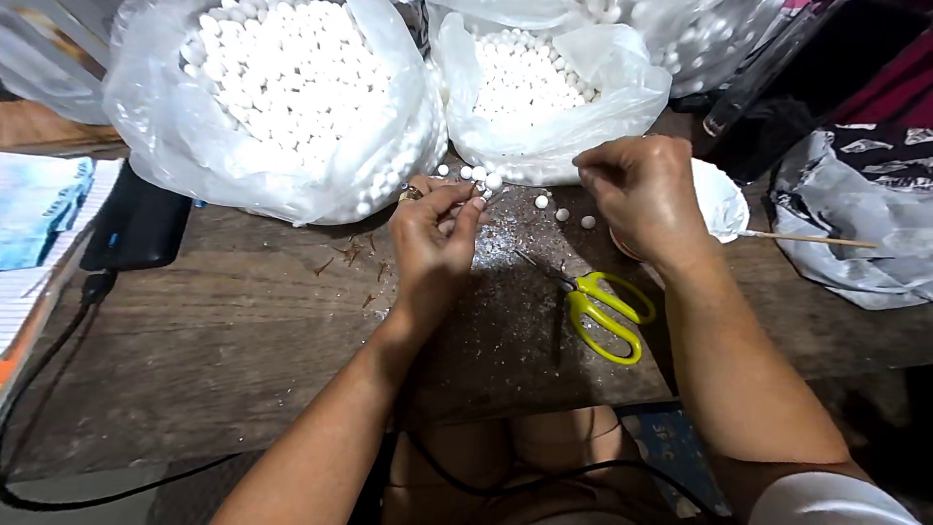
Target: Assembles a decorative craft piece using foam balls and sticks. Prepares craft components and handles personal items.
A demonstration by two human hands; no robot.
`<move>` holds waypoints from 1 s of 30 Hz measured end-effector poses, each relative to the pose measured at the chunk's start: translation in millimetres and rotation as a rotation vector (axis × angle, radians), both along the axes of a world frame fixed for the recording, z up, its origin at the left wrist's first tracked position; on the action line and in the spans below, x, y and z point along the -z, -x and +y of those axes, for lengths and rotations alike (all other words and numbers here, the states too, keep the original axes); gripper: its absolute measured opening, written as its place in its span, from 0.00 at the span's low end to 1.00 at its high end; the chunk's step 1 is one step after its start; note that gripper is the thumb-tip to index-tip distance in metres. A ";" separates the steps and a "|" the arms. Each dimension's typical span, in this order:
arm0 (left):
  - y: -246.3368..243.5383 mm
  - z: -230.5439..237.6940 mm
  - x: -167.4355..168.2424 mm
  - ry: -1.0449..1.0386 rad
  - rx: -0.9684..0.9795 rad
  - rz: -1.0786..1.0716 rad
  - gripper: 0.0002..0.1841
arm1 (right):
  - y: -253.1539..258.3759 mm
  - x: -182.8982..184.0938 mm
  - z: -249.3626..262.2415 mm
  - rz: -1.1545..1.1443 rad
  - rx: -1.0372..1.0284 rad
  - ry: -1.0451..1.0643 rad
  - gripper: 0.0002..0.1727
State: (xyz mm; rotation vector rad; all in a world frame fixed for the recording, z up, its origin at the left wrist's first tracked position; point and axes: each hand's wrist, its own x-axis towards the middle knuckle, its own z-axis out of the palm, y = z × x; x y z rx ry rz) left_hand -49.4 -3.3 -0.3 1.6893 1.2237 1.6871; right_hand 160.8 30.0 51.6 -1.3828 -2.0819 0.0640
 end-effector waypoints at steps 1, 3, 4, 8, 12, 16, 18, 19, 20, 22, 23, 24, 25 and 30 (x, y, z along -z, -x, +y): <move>-0.4 -0.1 -0.4 -0.003 0.002 -0.008 0.05 | 2.3 1.2 -0.4 -0.037 0.002 0.013 0.10; -0.4 -1.8 -1.2 0.009 0.026 -0.023 0.06 | 9.6 6.6 -0.4 -0.090 -0.013 0.012 0.10; -0.5 -3.4 -2.1 0.022 0.035 -0.025 0.06 | 13.8 10.4 0.5 -0.116 -0.025 0.020 0.09; -3.1 -3.0 -3.9 0.049 0.030 -0.063 0.05 | 26.5 19.6 8.1 -0.248 -0.023 0.240 0.10; -2.3 -1.2 -4.3 0.099 0.042 -0.089 0.04 | 24.3 24.4 14.1 -0.182 -0.077 0.191 0.09; -2.6 0.1 -4.0 0.128 0.042 -0.141 0.04 | 21.2 15.5 6.0 0.365 -0.196 0.150 0.10; -2.0 -0.2 -4.5 0.147 0.056 -0.147 0.05 | 27.3 11.6 -0.8 0.773 -0.305 0.341 0.11; -1.8 -0.3 -4.8 0.159 0.061 -0.146 0.05 | 29.6 10.8 -2.9 0.911 -0.331 0.431 0.12; -1.8 -0.6 -5.5 0.172 0.065 -0.150 0.05 | 31.0 10.6 -4.1 1.004 -0.346 0.512 0.13; -2.1 -1.1 -7.1 0.197 0.072 -0.172 0.06 | 33.5 10.6 -4.7 1.105 -0.341 0.625 0.15; -2.2 -1.1 -7.7 0.208 0.079 -0.187 0.06 | 34.7 10.8 -4.5 1.130 -0.333 0.662 0.15; -2.3 -1.1 -8.2 0.220 0.089 -0.205 0.06 | 35.5 11.2 -4.1 1.152 -0.326 0.694 0.15; -2.5 -0.9 -8.5 0.236 0.098 -0.225 0.06 | 35.9 11.5 -3.7 1.174 -0.318 0.725 0.15; -3.4 0.0 -8.7 0.260 0.127 -0.307 0.03 | 34.2 12.2 -0.5 1.239 -0.302 0.798 0.15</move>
